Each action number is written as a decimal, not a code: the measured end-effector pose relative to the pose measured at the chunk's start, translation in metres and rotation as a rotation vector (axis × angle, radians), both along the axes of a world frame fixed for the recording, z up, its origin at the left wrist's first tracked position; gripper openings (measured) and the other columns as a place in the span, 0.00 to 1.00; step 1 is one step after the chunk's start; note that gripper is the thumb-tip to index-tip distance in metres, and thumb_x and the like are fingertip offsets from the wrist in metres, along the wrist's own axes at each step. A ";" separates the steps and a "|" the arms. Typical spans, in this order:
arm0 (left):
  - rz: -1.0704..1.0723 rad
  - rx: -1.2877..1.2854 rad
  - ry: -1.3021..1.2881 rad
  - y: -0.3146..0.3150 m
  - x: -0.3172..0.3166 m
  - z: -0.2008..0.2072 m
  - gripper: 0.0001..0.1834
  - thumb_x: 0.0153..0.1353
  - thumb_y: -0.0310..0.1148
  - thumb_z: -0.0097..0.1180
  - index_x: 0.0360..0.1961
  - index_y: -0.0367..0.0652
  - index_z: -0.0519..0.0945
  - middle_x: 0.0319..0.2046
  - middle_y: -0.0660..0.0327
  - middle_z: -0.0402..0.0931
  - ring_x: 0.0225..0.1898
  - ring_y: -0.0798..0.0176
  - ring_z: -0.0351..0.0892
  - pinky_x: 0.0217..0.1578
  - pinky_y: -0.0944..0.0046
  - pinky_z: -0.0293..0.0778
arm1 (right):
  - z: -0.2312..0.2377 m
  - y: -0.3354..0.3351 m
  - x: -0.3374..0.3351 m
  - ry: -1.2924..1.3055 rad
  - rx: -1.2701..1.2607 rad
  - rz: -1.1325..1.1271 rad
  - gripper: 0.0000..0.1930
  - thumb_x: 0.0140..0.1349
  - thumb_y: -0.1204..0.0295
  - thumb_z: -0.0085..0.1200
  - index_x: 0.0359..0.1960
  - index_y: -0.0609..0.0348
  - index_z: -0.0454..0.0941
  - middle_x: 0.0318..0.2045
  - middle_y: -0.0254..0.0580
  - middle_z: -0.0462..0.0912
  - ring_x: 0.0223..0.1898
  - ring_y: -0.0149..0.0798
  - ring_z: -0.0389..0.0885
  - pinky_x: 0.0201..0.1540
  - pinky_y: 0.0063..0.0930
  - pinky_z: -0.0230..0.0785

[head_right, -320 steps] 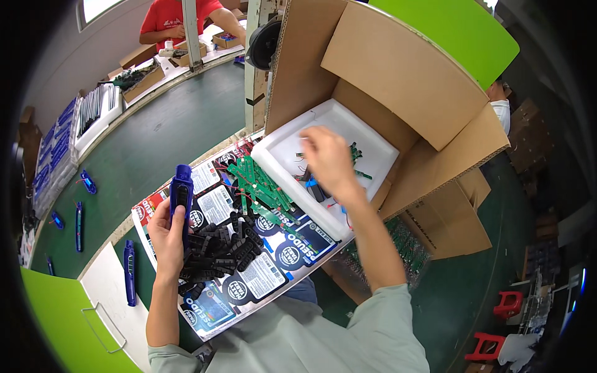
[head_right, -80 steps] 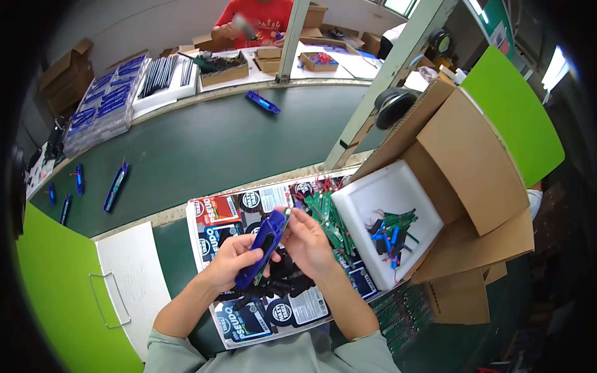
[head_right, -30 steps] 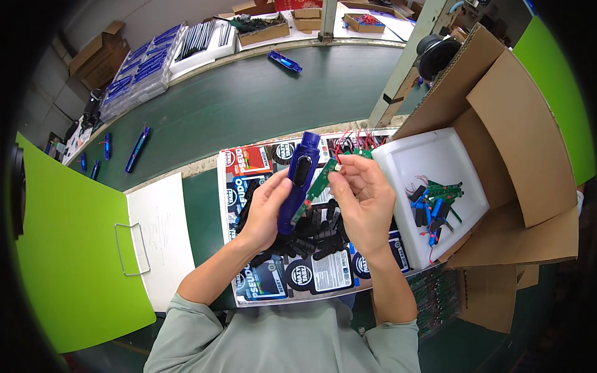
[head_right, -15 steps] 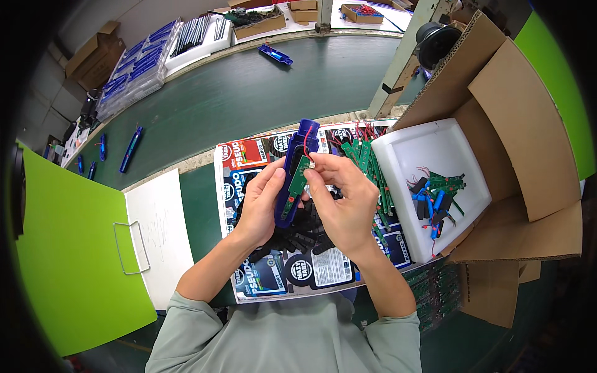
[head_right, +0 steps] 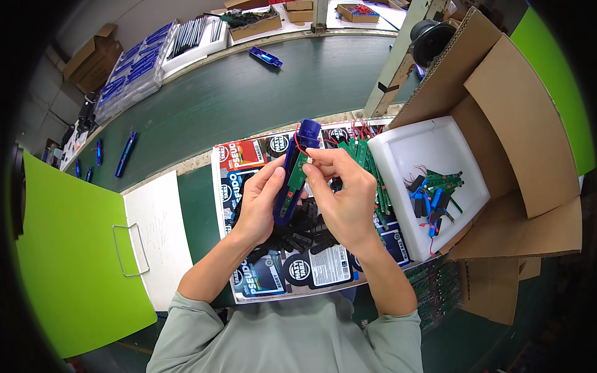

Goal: The person assembles small electronic devices by inserting green circuit boards into blue plastic casings. They pick up a casing, insert a board, and place the finished unit on a green conveyor belt. The process is repeated continuously throughout the clip.

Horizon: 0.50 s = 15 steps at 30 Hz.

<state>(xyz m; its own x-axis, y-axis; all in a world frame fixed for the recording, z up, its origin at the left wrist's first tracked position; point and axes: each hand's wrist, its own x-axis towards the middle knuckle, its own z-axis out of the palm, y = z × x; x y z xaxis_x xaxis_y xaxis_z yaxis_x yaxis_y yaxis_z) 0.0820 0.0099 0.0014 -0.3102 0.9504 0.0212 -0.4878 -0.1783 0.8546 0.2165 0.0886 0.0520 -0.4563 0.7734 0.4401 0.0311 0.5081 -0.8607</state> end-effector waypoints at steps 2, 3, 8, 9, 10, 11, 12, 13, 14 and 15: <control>0.005 -0.006 -0.010 -0.001 0.001 -0.002 0.23 0.77 0.39 0.46 0.66 0.37 0.72 0.42 0.61 0.82 0.36 0.71 0.83 0.36 0.71 0.79 | 0.002 -0.002 0.001 -0.089 0.180 -0.065 0.14 0.59 0.82 0.63 0.47 0.65 0.81 0.31 0.42 0.83 0.30 0.32 0.83 0.35 0.28 0.75; 0.005 -0.009 -0.018 0.000 0.002 -0.003 0.23 0.77 0.39 0.46 0.66 0.37 0.72 0.42 0.61 0.82 0.36 0.71 0.83 0.35 0.71 0.79 | 0.005 -0.002 0.001 -0.128 0.279 -0.102 0.14 0.58 0.82 0.63 0.47 0.64 0.81 0.31 0.42 0.83 0.30 0.33 0.82 0.35 0.29 0.74; -0.018 -0.019 -0.011 -0.001 0.010 -0.005 0.22 0.77 0.38 0.45 0.65 0.37 0.72 0.41 0.61 0.82 0.35 0.71 0.82 0.35 0.71 0.79 | -0.008 -0.004 -0.005 -0.124 0.255 -0.199 0.17 0.55 0.80 0.66 0.47 0.59 0.82 0.39 0.40 0.72 0.33 0.35 0.73 0.35 0.31 0.70; -0.021 -0.015 0.005 -0.001 0.011 -0.005 0.21 0.77 0.37 0.45 0.65 0.37 0.72 0.41 0.61 0.82 0.35 0.71 0.82 0.35 0.70 0.79 | -0.009 -0.004 -0.004 -0.131 0.253 -0.214 0.16 0.55 0.80 0.65 0.47 0.59 0.82 0.39 0.39 0.72 0.33 0.35 0.72 0.35 0.31 0.70; -0.023 -0.012 0.020 -0.001 0.011 -0.004 0.21 0.77 0.37 0.45 0.64 0.37 0.72 0.42 0.61 0.81 0.35 0.71 0.81 0.35 0.70 0.79 | -0.010 -0.003 -0.004 -0.137 0.251 -0.229 0.16 0.55 0.79 0.65 0.47 0.59 0.82 0.38 0.39 0.71 0.33 0.34 0.72 0.35 0.31 0.69; -0.019 -0.002 0.037 -0.001 0.013 -0.003 0.21 0.77 0.37 0.45 0.64 0.37 0.72 0.41 0.61 0.81 0.35 0.71 0.81 0.35 0.70 0.78 | -0.010 -0.004 -0.003 -0.127 0.249 -0.234 0.16 0.55 0.79 0.65 0.46 0.59 0.82 0.38 0.39 0.71 0.32 0.34 0.72 0.35 0.31 0.69; -0.010 0.005 0.053 -0.002 0.013 -0.003 0.21 0.77 0.37 0.45 0.64 0.37 0.72 0.41 0.61 0.81 0.35 0.72 0.81 0.36 0.70 0.78 | -0.010 -0.006 -0.004 -0.117 0.245 -0.234 0.16 0.55 0.79 0.65 0.46 0.59 0.81 0.38 0.39 0.71 0.32 0.34 0.72 0.35 0.31 0.69; -0.001 0.012 0.069 -0.003 0.014 -0.003 0.21 0.77 0.37 0.45 0.64 0.37 0.72 0.41 0.61 0.81 0.35 0.72 0.80 0.36 0.70 0.78 | -0.010 -0.007 -0.005 -0.107 0.240 -0.233 0.16 0.55 0.79 0.65 0.46 0.60 0.81 0.38 0.39 0.71 0.32 0.34 0.72 0.35 0.30 0.68; 0.009 0.005 0.061 -0.005 0.015 0.000 0.20 0.76 0.33 0.46 0.64 0.36 0.72 0.42 0.61 0.81 0.36 0.73 0.79 0.36 0.70 0.77 | -0.009 -0.007 -0.005 -0.113 0.237 -0.234 0.16 0.55 0.79 0.65 0.46 0.60 0.81 0.38 0.40 0.72 0.32 0.34 0.72 0.35 0.31 0.69; 0.019 0.028 0.094 -0.005 0.017 0.001 0.20 0.75 0.31 0.47 0.65 0.36 0.71 0.42 0.60 0.81 0.36 0.73 0.79 0.36 0.71 0.77 | -0.008 -0.008 -0.004 -0.113 0.242 -0.234 0.16 0.55 0.79 0.65 0.46 0.60 0.81 0.38 0.40 0.72 0.32 0.34 0.72 0.35 0.31 0.69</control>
